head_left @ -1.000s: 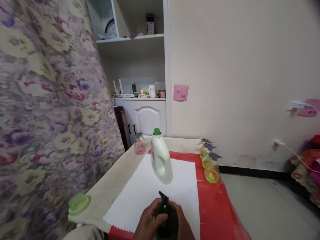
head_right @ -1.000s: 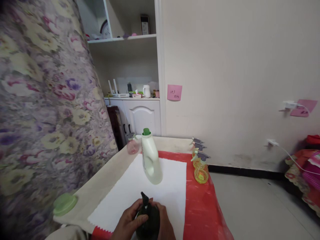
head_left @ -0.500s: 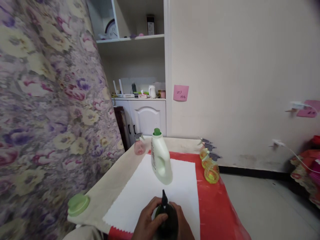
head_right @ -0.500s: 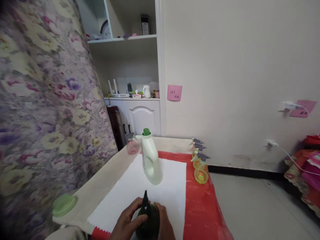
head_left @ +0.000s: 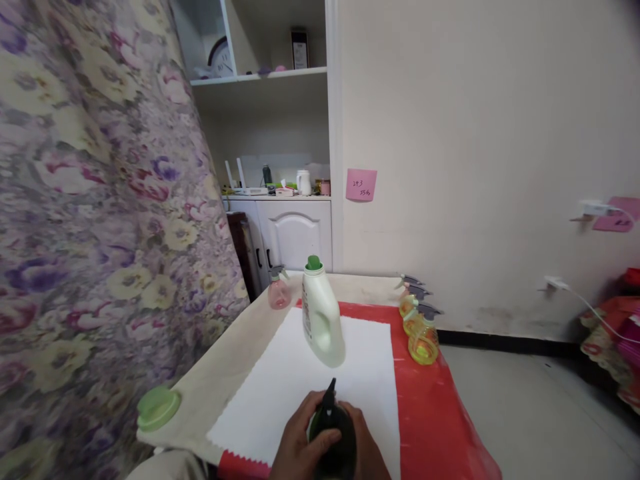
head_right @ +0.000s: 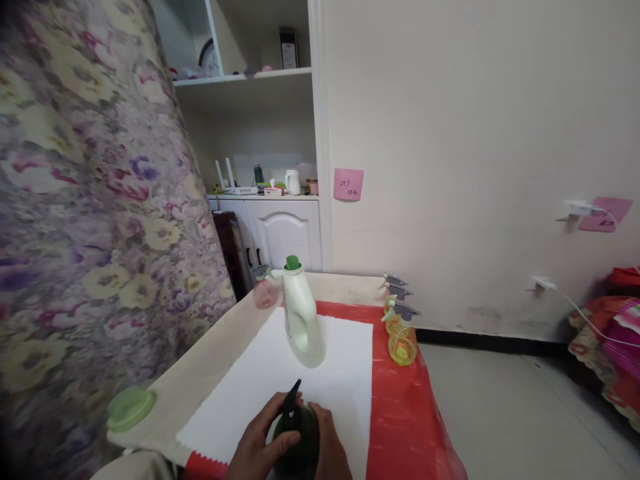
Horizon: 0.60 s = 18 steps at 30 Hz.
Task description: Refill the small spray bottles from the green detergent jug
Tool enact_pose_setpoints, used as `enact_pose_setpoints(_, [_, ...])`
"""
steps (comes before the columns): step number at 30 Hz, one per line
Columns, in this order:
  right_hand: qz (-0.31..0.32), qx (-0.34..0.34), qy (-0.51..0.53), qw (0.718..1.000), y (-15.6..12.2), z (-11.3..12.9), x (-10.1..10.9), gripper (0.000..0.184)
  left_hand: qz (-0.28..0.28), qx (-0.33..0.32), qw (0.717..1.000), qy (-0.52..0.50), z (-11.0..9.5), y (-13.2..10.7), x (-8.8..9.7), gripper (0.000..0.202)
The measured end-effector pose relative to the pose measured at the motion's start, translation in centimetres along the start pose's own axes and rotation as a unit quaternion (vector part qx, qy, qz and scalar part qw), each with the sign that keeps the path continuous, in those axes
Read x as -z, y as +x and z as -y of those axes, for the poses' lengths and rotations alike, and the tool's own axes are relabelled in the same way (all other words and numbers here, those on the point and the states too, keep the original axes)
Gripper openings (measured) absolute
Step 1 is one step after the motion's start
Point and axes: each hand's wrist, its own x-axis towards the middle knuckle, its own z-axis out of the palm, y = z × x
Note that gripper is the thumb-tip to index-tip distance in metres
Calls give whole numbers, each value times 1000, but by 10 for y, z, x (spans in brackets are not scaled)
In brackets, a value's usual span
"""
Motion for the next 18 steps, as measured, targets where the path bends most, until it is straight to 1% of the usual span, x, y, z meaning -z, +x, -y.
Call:
enact_pose_setpoints(2, [-3, -10, -3, 1000, -1, 5, 0, 95, -55, 10, 998, 14, 1, -4, -7, 27])
enact_pose_setpoints(3, [-5, -12, -3, 1000, -1, 9, -1, 95, -72, 14, 997, 20, 0, -5, -9, 22])
enact_pose_setpoints(4, [-6, -12, -5, 1000, -1, 12, -1, 94, -75, 14, 997, 24, -1, -6, -11, 16])
enact_pose_setpoints(6, [-7, -5, -10, 1000, -1, 18, -1, 90, -49, 7, 999, 17, -2, -4, -9, 13])
enact_pose_setpoints(8, [-2, 3, -12, 1000, -1, 19, -1, 88, -4, 0, 1000, 1, -3, -1, -3, 16])
enact_pose_setpoints(10, [3, 10, -3, 1000, 0, 16, -1, 90, 30, 6, 999, -10, -4, 2, 4, 19])
enact_pose_setpoints(12, [5, 12, 6, 1000, 0, 12, -1, 91, 36, 12, 999, -11, -6, 2, 6, 23])
enact_pose_setpoints(13, [0, 10, 6, 1000, 0, 10, -2, 91, 24, 11, 1000, -7, -6, 0, 4, 27])
enact_pose_setpoints(15, [-14, -2, 1, 1000, -2, 7, -3, 92, -15, 13, 1000, 7, -8, -4, -2, 31])
enact_pose_setpoints(17, [-26, -13, -1, 1000, -3, 8, -4, 93, -53, 18, 998, 17, -8, -7, -9, 26])
enact_pose_setpoints(18, [-28, -15, -1, 1000, -3, 10, -5, 93, -60, 18, 998, 18, -7, -7, -11, 21])
